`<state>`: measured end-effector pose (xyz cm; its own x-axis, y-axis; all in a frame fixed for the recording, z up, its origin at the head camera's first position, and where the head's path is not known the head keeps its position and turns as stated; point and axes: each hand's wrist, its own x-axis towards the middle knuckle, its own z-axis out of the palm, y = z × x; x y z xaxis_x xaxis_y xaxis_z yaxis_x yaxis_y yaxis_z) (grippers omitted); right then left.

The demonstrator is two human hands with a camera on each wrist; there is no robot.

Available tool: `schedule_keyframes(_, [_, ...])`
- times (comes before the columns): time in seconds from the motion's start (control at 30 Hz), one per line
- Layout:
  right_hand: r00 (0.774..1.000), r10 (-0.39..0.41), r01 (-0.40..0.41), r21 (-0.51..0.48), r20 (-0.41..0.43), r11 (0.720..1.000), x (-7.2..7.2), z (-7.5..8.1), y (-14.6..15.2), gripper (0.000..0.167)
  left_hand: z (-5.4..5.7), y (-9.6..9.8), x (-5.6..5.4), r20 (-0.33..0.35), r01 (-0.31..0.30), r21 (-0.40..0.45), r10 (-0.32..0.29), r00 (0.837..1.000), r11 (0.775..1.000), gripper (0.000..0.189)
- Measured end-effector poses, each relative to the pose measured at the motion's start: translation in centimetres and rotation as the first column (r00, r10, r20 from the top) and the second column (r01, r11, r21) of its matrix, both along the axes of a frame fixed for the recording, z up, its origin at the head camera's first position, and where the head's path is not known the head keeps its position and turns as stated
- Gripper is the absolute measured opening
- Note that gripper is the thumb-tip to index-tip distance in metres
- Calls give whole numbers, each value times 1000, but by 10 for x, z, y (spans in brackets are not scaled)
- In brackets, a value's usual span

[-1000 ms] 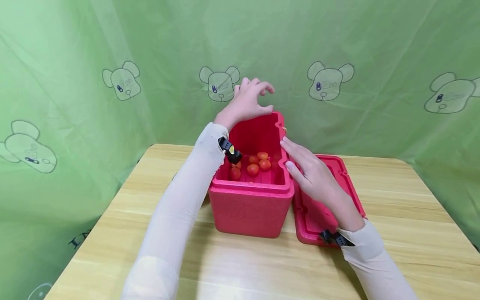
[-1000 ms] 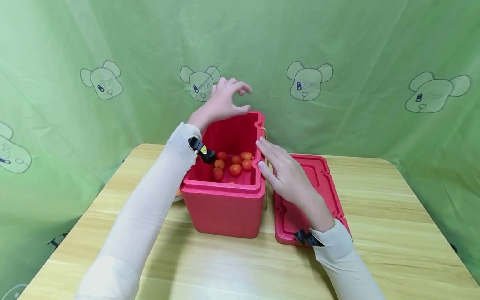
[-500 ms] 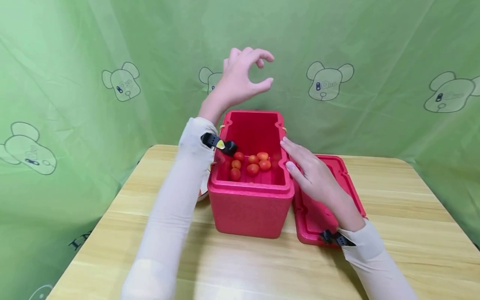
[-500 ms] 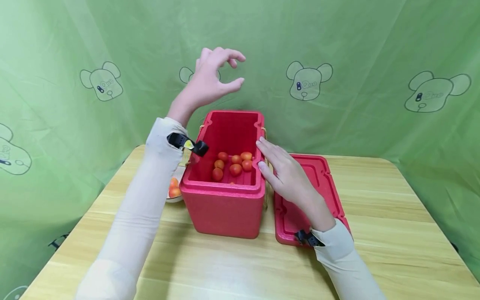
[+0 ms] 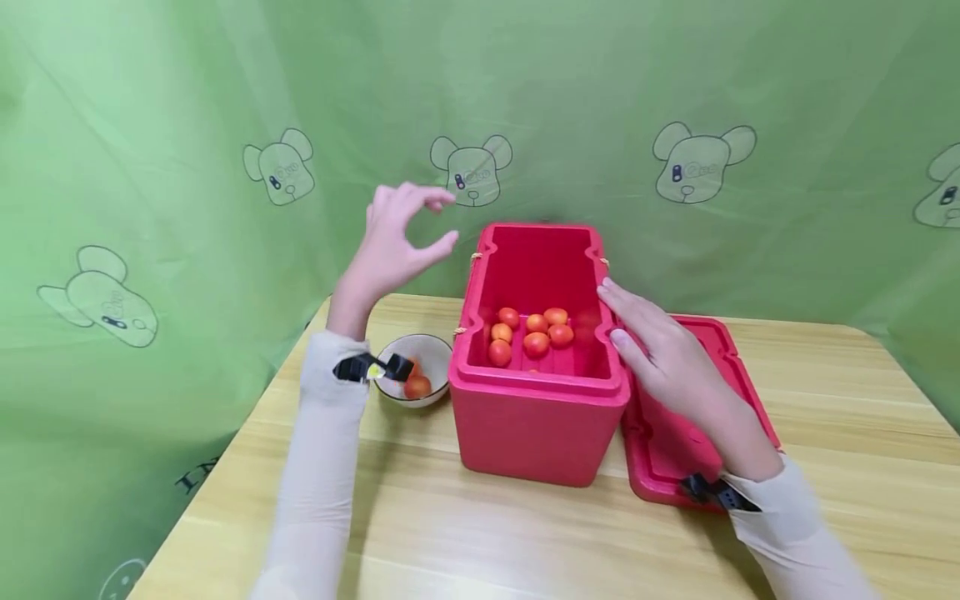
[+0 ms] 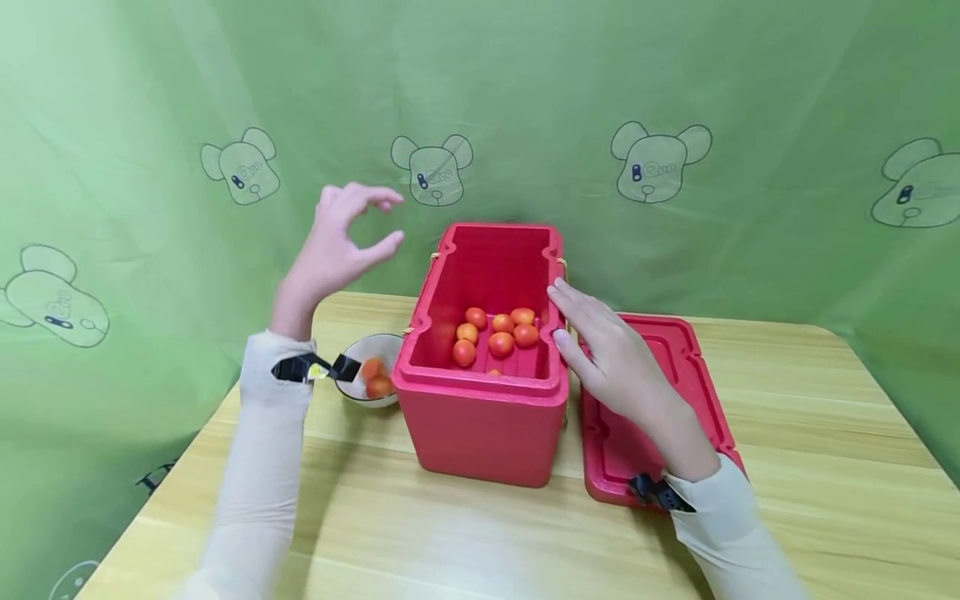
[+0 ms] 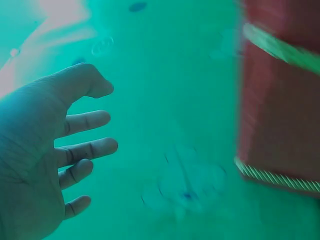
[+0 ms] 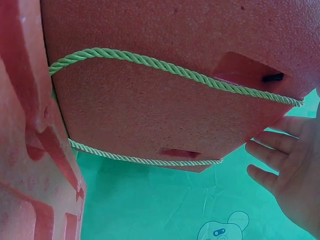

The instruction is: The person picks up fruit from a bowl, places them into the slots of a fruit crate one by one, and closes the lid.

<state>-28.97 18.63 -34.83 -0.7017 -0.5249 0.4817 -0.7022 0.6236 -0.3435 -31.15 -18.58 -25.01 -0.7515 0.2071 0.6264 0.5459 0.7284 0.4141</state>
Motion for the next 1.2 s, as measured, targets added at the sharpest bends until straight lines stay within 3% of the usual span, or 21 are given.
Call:
schedule_keyframes(0.1, [1000, -7, 7, 6, -4, 1000, 3, 1, 5, 73, -29, -12, 1, 49, -14, 2, 14, 999, 1000, 43])
schedule_keyframes(0.23, [1000, -18, 18, 6, 0, 1000, 9, 1, 10, 75, -59, -21, 4, 113, -16, -23, 19, 993, 1000, 42])
schedule_keyframes(0.53, [1000, -15, 15, 2, 12, 1000, 25, 5, 16, 78, -100, -27, 15, 212, 38, -110, -14, 977, 993, 42])
schedule_keyframes(0.67, [1000, -4, 4, 8, -8, 1000, 28, 5, 13, 78, -110, -31, 21, 265, 83, -166, -36, 964, 983, 44])
schedule_keyframes(0.83, [999, 1, 0, 5, -38, 1000, 31, 4, 10, 76, -115, -34, 27, 361, 171, -248, -73, 930, 954, 44])
schedule_keyframes(1.03, [999, 2, -2, -7, -34, 1000, 35, 7, 9, 76, -113, -37, 35, 437, 251, -290, -106, 893, 923, 42])
schedule_keyframes(1.2, [1000, -3, 3, -7, -31, 1000, 36, 11, 7, 76, -106, -40, 41, 463, 287, -326, -113, 879, 901, 44])
